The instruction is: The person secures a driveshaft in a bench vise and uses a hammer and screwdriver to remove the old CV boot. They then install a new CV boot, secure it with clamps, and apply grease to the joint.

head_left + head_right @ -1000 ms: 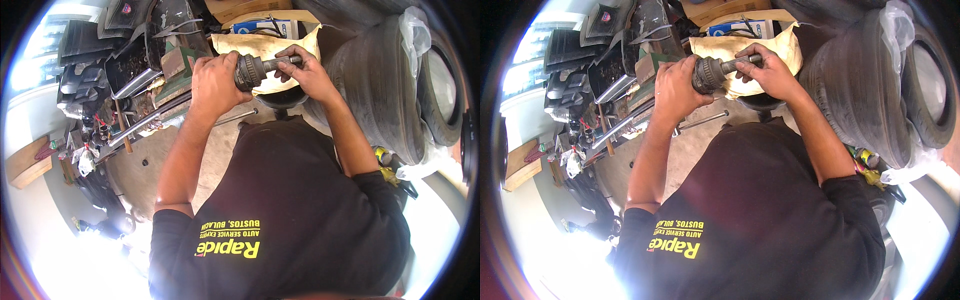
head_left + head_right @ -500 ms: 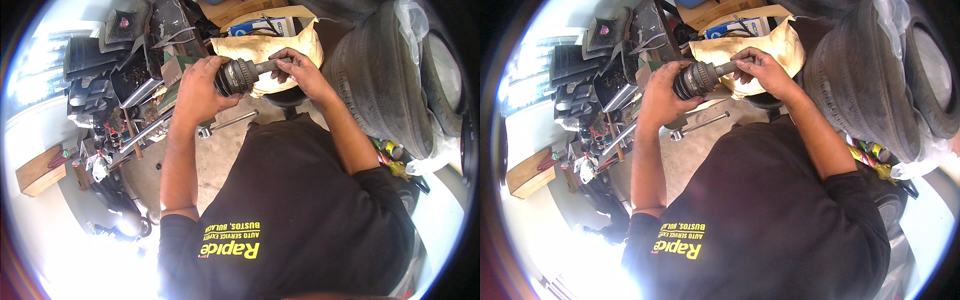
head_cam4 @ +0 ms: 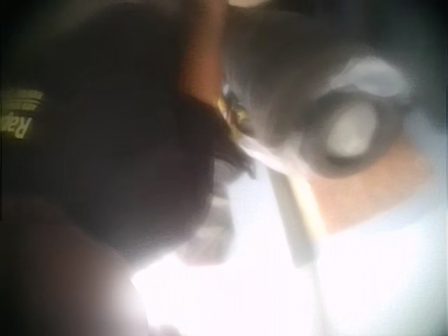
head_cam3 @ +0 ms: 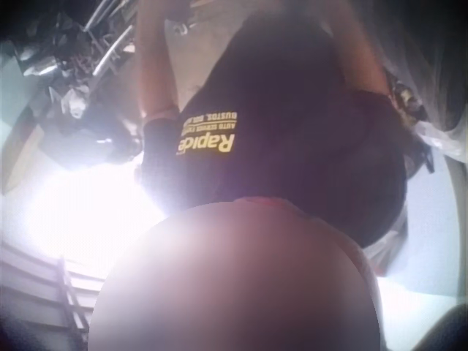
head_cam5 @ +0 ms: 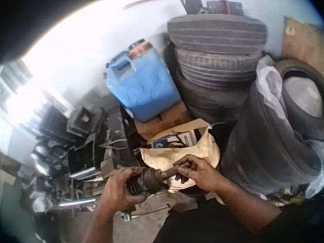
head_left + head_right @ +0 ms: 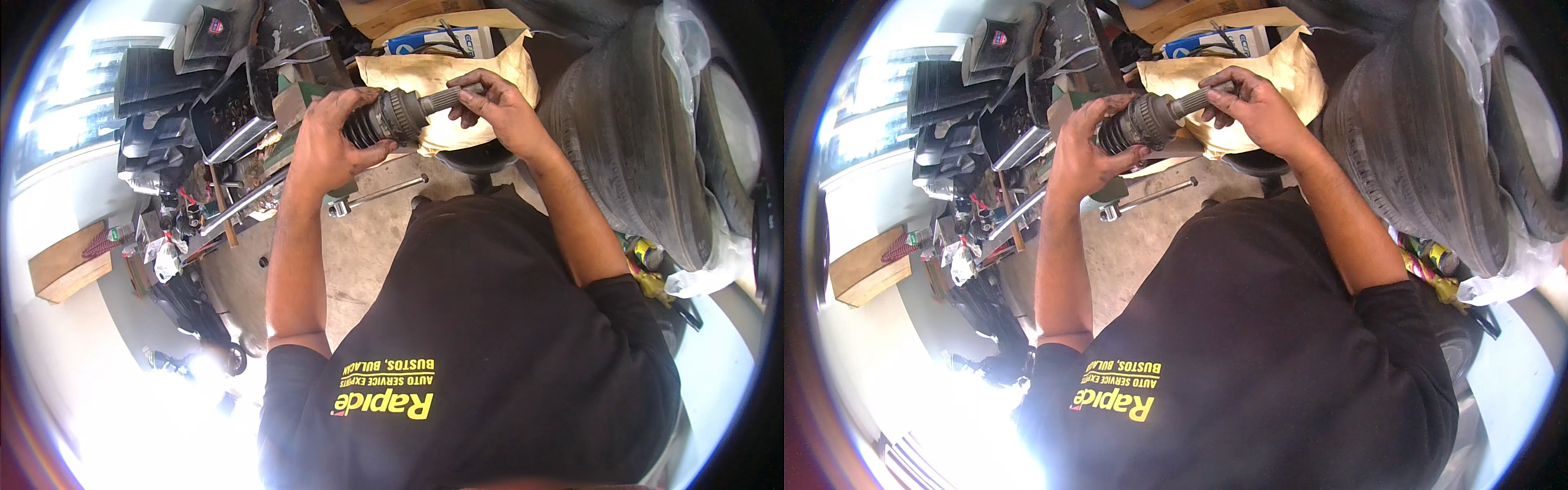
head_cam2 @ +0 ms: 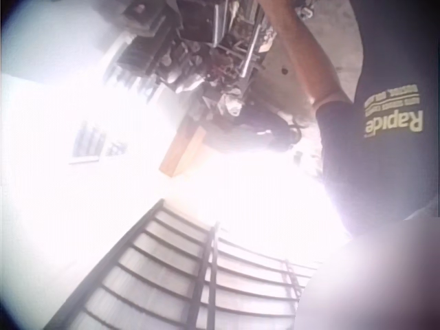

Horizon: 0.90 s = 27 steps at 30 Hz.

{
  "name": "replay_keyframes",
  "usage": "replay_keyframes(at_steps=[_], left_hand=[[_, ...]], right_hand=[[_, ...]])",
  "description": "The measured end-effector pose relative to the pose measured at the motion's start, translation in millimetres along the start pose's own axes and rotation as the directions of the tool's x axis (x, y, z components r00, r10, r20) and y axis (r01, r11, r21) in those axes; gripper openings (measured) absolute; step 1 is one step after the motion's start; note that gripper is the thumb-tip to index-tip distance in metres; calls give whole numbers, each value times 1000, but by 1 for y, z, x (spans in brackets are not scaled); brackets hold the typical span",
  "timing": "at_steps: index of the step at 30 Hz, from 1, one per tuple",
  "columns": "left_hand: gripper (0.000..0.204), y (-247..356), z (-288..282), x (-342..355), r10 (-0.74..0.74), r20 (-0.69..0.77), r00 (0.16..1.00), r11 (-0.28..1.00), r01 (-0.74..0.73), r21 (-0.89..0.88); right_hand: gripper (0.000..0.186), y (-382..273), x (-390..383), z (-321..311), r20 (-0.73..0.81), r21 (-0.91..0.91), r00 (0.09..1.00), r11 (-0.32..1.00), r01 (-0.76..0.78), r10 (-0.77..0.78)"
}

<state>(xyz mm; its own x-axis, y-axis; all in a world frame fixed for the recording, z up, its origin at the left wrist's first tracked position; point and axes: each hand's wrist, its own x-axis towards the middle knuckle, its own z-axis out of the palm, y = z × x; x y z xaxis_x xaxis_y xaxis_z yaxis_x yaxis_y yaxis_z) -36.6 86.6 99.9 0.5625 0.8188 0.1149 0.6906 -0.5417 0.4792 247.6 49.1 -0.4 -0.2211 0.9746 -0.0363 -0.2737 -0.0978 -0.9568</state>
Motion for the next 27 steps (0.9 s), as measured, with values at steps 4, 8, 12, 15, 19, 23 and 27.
replay_keyframes(at_steps=[4, 8, 12, 15, 19, 23, 27], left_hand=[[62, -5, -1, 2, -9, -9, 1000, 992, 8, -127], [57, -4, -2, 3, 16, -24, 1000, 981, -20, -192], [53, 0, -3, -1, -32, 5, 999, 972, 32, -233], [52, -2, -9, -7, -15, -117, 993, 955, -20, -295], [51, -12, -31, -26, -192, -326, 926, 888, 23, -459], [51, -25, -54, -56, -152, -364, 919, 982, 100, -160], [45, -38, -60, -87, -302, -360, 882, 950, 245, -195]], right_hand=[[24, 5, 2, -4, 16, 23, 1000, 1000, -13, 12], [24, 6, 3, -4, 12, 32, 1000, 999, -26, 25], [23, 3, 2, -2, 4, 16, 999, 999, -36, 36], [25, -1, -2, 0, -14, -17, 999, 999, -50, 50], [27, -6, -8, 6, -52, -17, 996, 997, -75, 74], [29, -5, -9, 5, -51, 40, 998, 999, -30, 32], [33, 8, -7, 1, -79, 143, 990, 984, -101, 113]])
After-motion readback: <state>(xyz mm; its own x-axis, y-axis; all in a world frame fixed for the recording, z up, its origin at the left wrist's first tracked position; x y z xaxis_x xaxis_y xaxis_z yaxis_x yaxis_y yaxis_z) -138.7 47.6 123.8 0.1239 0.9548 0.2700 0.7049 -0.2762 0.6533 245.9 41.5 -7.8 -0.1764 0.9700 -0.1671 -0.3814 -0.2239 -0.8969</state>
